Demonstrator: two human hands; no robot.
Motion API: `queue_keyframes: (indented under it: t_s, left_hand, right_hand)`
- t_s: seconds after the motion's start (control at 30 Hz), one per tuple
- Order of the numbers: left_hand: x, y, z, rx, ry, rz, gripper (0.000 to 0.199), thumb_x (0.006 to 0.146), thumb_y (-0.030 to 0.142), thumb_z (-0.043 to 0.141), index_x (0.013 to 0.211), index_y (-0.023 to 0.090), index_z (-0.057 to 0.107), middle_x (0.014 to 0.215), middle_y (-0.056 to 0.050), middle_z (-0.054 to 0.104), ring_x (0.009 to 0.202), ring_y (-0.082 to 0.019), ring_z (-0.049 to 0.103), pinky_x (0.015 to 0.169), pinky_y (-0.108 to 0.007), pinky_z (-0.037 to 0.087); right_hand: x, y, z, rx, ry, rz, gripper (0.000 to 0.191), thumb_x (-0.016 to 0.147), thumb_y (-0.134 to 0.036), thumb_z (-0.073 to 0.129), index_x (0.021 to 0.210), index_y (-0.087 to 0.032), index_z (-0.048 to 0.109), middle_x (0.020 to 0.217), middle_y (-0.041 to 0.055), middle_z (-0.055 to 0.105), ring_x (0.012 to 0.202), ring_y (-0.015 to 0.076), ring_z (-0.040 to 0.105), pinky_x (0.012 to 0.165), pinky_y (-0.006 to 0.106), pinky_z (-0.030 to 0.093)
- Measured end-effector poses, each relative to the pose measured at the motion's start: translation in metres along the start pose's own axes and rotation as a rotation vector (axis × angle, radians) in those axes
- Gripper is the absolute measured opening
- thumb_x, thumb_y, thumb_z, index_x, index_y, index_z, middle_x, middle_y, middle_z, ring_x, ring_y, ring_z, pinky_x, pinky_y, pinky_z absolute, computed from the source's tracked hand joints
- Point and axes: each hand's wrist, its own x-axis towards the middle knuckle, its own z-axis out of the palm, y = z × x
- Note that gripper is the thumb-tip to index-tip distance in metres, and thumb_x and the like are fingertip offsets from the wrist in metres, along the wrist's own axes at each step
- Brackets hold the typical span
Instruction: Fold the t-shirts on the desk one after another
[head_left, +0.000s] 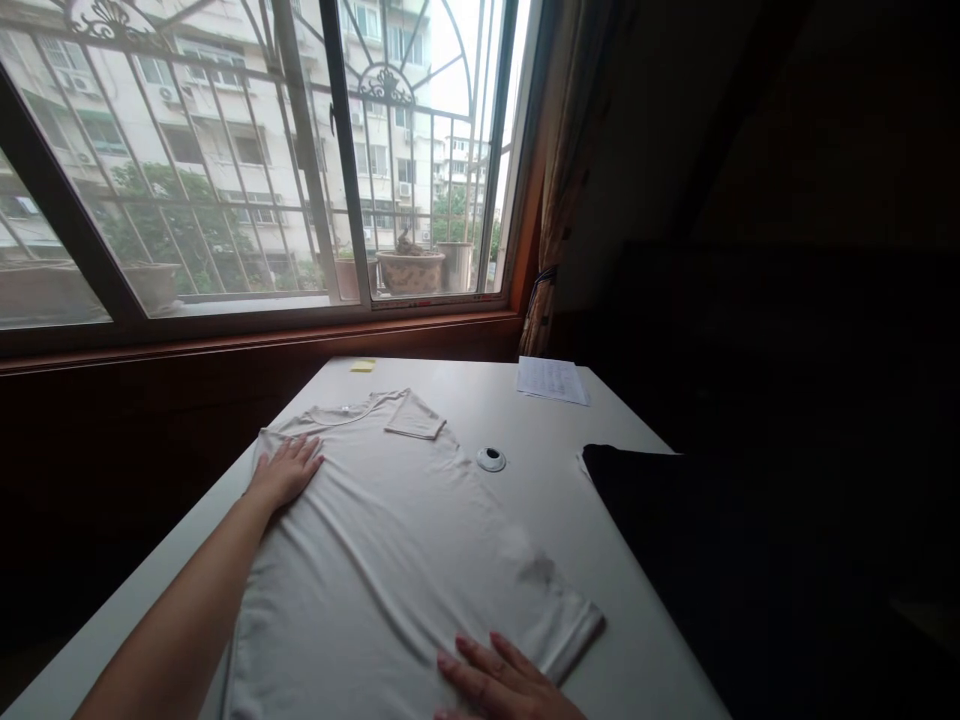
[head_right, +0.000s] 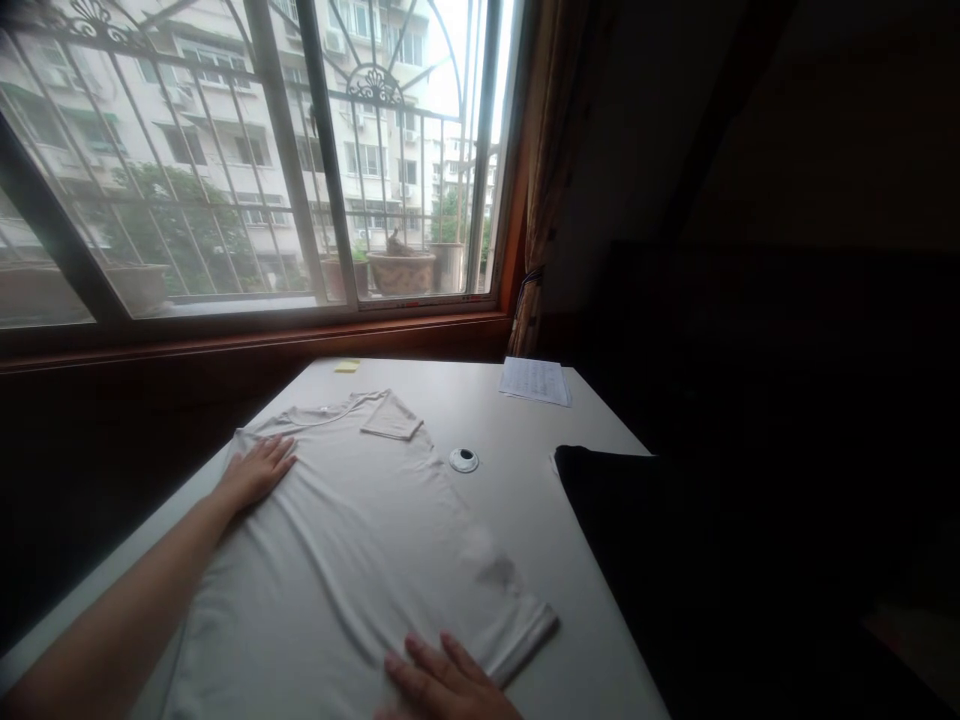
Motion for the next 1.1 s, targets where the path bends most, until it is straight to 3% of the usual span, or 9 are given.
queue_keyframes:
  t_s: [0.2,0.37,0.43,0.5,0.63,0.77,0.87,0.93,1.1]
  left_hand:
    - [-0.023,0.002,-0.002,-0.001,-0.033,-0.091,0.069,0.099,0.06,0.02,0.16,0.028,0.027,0.17,-0.007,0.013,0.155,-0.038,0.007,0.115,-0.071,0.015]
    - [-0.064,0.003,-0.003,-0.002,-0.09,-0.177,0.073,0.096,0.064,0.028,0.16,0.029,0.028,0.17,-0.007,0.015,0.153,-0.046,0.012,0.111,-0.076,0.017]
    - [-0.082,0.001,-0.005,0.029,-0.106,-0.182,0.076,0.094,0.065,0.032,0.16,0.029,0.028,0.169,-0.008,0.019,0.151,-0.05,0.012,0.108,-0.08,0.016]
    - [-0.097,-0.001,-0.01,0.075,-0.063,-0.131,0.076,0.093,0.064,0.034,0.16,0.029,0.027,0.168,-0.007,0.021,0.151,-0.05,0.012,0.109,-0.08,0.016]
    - [-0.101,-0.004,-0.019,0.113,0.112,0.106,0.066,0.098,0.054,0.033,0.158,0.025,0.035,0.169,-0.007,0.021,0.155,-0.038,0.008,0.118,-0.065,0.02]
    - [-0.086,-0.006,-0.017,0.076,0.088,0.35,0.059,0.101,0.045,0.033,0.154,0.023,0.043,0.164,-0.006,0.033,0.156,-0.03,0.015,0.123,-0.052,0.019]
    - [-0.079,-0.01,-0.008,0.039,-0.013,0.362,0.059,0.102,0.047,0.028,0.157,0.025,0.037,0.165,-0.004,0.03,0.155,-0.029,0.02,0.123,-0.05,0.021]
    - [-0.08,-0.014,-0.002,0.047,-0.035,0.333,0.058,0.103,0.048,0.025,0.157,0.028,0.033,0.166,-0.003,0.025,0.155,-0.029,0.019,0.122,-0.052,0.021]
    - [-0.098,-0.025,0.005,0.071,-0.035,0.217,0.059,0.102,0.048,0.026,0.159,0.03,0.027,0.168,-0.003,0.02,0.156,-0.028,0.015,0.121,-0.056,0.017]
  right_hand:
    - [-0.021,0.006,-0.035,0.134,-0.113,0.082,0.043,0.101,-0.036,0.057,0.144,-0.04,0.054,0.146,0.0011,0.054,0.136,0.0227,0.05,0.116,0.041,0.04]
    - [-0.049,0.014,-0.065,0.331,-0.25,0.313,0.037,0.104,-0.037,0.048,0.139,-0.04,0.06,0.145,0.004,0.057,0.14,0.0282,0.046,0.118,0.057,0.032]
    - [-0.062,0.02,-0.071,0.343,-0.237,0.435,0.034,0.104,-0.04,0.045,0.13,-0.039,0.068,0.142,0.0038,0.061,0.139,0.0303,0.048,0.117,0.064,0.029]
    - [-0.072,0.027,-0.074,0.32,-0.146,0.567,0.035,0.104,-0.043,0.044,0.119,-0.036,0.075,0.132,0.0049,0.068,0.133,0.0313,0.055,0.117,0.065,0.031]
    - [-0.078,0.037,-0.063,0.179,0.055,0.738,0.04,0.104,-0.045,0.042,0.112,-0.029,0.078,0.123,0.0079,0.073,0.125,0.0286,0.062,0.112,0.052,0.046]
    - [-0.077,0.043,-0.027,-0.068,0.089,0.787,0.048,0.101,-0.049,0.044,0.14,-0.026,0.062,0.148,0.0083,0.056,0.141,0.0333,0.046,0.113,0.056,0.044]
    - [-0.079,0.05,-0.001,-0.185,0.04,0.794,0.063,0.1,-0.057,0.043,0.154,-0.026,0.043,0.16,0.0081,0.04,0.148,0.0373,0.033,0.114,0.063,0.039]
    - [-0.08,0.058,0.005,-0.198,-0.006,0.794,0.066,0.1,-0.059,0.04,0.158,-0.027,0.035,0.163,0.0074,0.033,0.151,0.0364,0.027,0.116,0.063,0.035]
    - [-0.067,0.091,-0.014,-0.096,-0.196,0.747,0.07,0.101,-0.06,0.037,0.161,-0.025,0.026,0.167,0.0069,0.022,0.154,0.0315,0.017,0.123,0.056,0.023]
